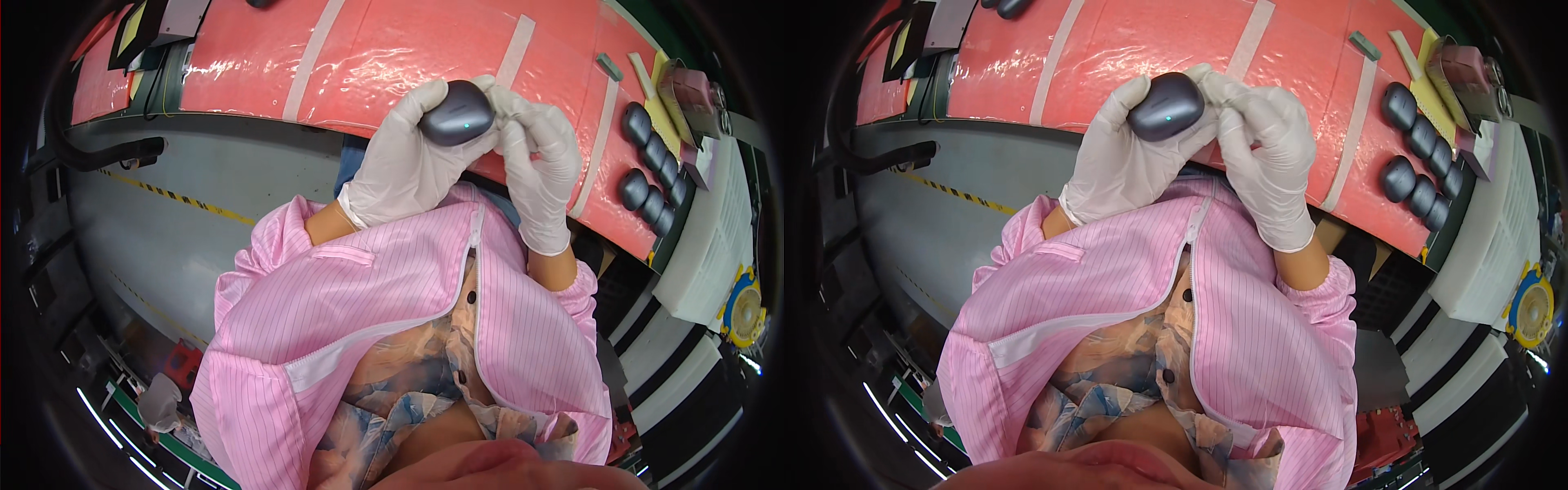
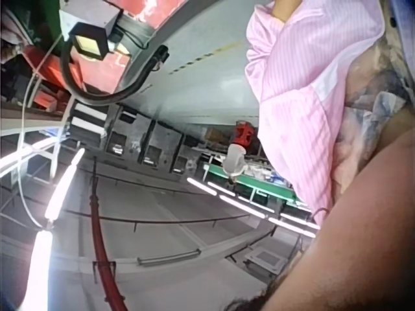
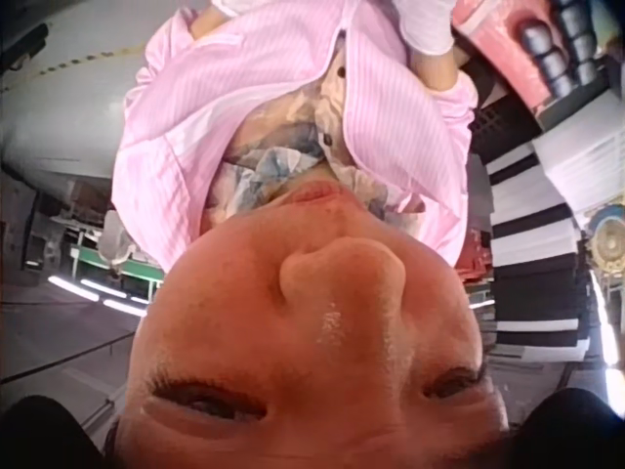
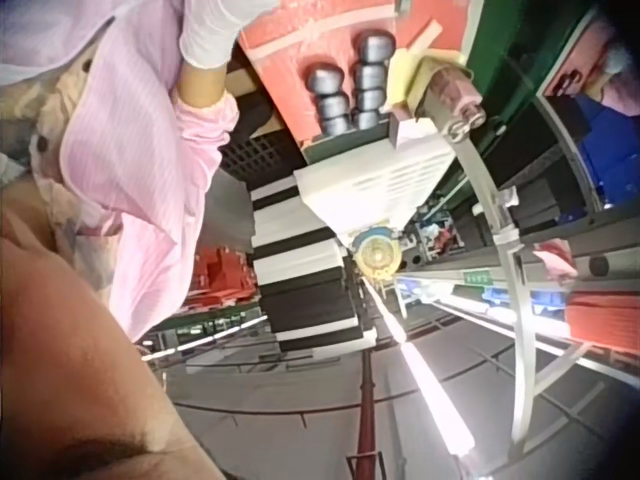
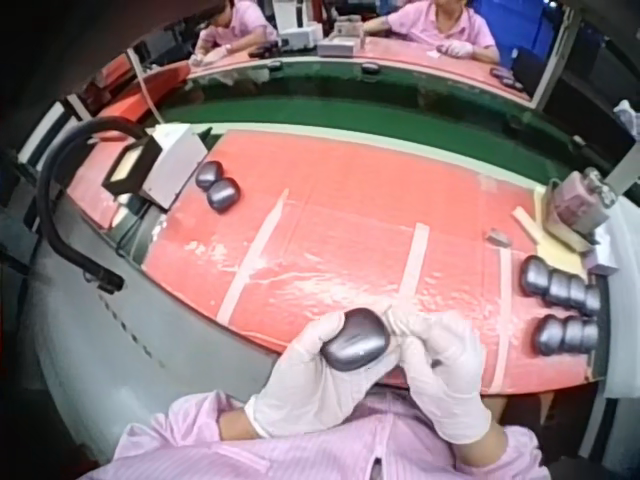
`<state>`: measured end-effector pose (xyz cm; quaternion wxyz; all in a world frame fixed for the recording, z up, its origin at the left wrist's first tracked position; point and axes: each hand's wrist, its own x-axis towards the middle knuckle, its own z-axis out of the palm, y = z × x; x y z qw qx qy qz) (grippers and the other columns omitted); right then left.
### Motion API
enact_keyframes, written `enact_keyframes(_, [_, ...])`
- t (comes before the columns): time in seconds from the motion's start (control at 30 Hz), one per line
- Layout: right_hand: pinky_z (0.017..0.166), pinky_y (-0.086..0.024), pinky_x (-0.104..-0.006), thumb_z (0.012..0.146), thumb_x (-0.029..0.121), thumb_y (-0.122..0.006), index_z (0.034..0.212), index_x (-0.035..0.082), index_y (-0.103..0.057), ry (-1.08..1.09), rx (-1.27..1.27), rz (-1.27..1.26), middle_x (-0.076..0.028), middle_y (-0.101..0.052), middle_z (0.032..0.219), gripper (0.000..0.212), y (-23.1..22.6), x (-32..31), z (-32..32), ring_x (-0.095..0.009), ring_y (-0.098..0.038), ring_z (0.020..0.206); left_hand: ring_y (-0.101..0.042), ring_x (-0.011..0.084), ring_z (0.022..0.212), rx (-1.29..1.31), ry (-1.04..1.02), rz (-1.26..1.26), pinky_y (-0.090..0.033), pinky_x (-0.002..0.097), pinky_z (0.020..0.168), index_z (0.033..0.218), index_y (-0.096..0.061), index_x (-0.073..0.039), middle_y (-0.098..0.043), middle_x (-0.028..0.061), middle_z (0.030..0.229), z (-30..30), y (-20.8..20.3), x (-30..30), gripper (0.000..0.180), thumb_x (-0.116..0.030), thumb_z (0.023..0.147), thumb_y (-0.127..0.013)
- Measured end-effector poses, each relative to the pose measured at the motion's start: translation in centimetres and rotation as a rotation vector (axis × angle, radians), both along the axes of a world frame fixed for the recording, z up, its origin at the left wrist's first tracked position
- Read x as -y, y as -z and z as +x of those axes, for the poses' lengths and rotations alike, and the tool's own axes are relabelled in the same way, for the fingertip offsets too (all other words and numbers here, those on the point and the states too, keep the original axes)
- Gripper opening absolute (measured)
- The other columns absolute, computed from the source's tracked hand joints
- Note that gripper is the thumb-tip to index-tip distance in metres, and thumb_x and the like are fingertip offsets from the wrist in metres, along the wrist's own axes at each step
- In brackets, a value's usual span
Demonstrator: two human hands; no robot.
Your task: Wiping down and inspecting electronic cases on an assembly line using a cloth.
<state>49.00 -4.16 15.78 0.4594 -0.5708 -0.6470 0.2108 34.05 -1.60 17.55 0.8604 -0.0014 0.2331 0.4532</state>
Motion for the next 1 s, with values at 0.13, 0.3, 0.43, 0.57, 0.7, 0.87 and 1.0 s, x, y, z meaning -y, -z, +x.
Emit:
enact_keyframes(0.13, [0.06,-0.043,-0.0267,0.073,-0.009,-0.064,0.111,0.007,-0.068,-0.236,0.225,0.222,-0.004,-0.061,0.078,0.041,-1.8,0.2,-1.2,-0.017,-0.055,0.064,-0.058,0.0249,0.11,0.278,0.131,-0.148,-0.045,0.0401,0.102,0.121,-0.052,0.004,-0.06,0.0158,0.116,-0.9,1.5,0.1,0.042,-0.03,0.099,-0.039])
enact_keyframes(0.3, [0.06,-0.044,-0.0276,0.074,-0.007,-0.065,0.107,0.008,-0.071,-0.035,0.292,0.282,-0.004,-0.058,0.074,0.037,1.1,-0.6,-0.5,-0.017,-0.055,0.066,-0.059,0.0242,0.107,0.239,0.048,-0.202,-0.044,0.039,0.101,0.118,-0.053,0.003,-0.061,0.0129,0.115,-0.4,0.4,0.5,0.044,-0.034,0.1,-0.035])
enact_keyframes(0.43, [0.073,-0.049,-0.0313,0.076,-0.007,-0.064,0.107,0.002,-0.069,0.058,0.006,-0.043,-0.011,-0.062,0.095,0.033,0.4,-0.7,1.4,-0.022,-0.06,0.083,-0.055,0.029,0.118,0.129,0.061,-0.283,-0.043,0.0388,0.102,0.123,-0.05,0.007,-0.056,0.0186,0.126,-0.5,-0.6,0.4,0.05,-0.034,0.1,-0.033])
enact_keyframes(0.57, [0.095,-0.042,-0.0414,0.076,0.002,-0.067,0.115,0.006,-0.066,0.067,0.395,0.11,-0.016,-0.059,0.115,0.04,0.3,-1.4,3.5,-0.034,-0.05,0.114,-0.042,0.0376,0.132,0.24,0.06,-0.283,-0.036,0.0446,0.11,0.129,-0.045,0.009,-0.046,0.0254,0.138,-1.0,0.3,0.0,0.053,-0.033,0.097,-0.041])
enact_keyframes(0.7, [0.097,-0.041,-0.0369,0.075,0.007,-0.072,0.133,0.007,-0.053,-0.267,-0.093,-0.01,-0.013,-0.06,0.115,0.061,-1.7,-1.0,1.4,-0.026,-0.053,0.111,-0.053,0.035,0.121,-0.017,0.126,-0.216,-0.041,0.0424,0.104,0.128,-0.045,0.01,-0.051,0.0233,0.133,-0.2,-1.1,0.2,0.054,-0.035,0.099,-0.033])
enact_keyframes(0.87, [0.098,-0.041,-0.0335,0.077,0.006,-0.071,0.137,0.005,-0.047,-0.365,-0.386,-0.272,-0.009,-0.061,0.115,0.065,-1.5,-0.9,0.5,-0.02,-0.055,0.109,-0.055,0.0341,0.118,-0.102,0.17,-0.228,-0.042,0.0446,0.104,0.127,-0.047,0.006,-0.053,0.0226,0.13,-0.4,-0.9,0.1,0.049,-0.033,0.099,-0.036])
enact_keyframes(1.0, [0.097,-0.042,-0.0337,0.077,0.005,-0.072,0.137,0.004,-0.046,-0.365,-0.44,-0.254,-0.009,-0.061,0.12,0.066,-0.7,-0.5,0.4,-0.02,-0.055,0.111,-0.057,0.0326,0.116,-0.122,0.217,-0.082,-0.046,0.0452,0.099,0.127,-0.049,0.003,-0.055,0.0224,0.127,-0.7,-0.6,0.1,0.047,-0.033,0.098,-0.039])
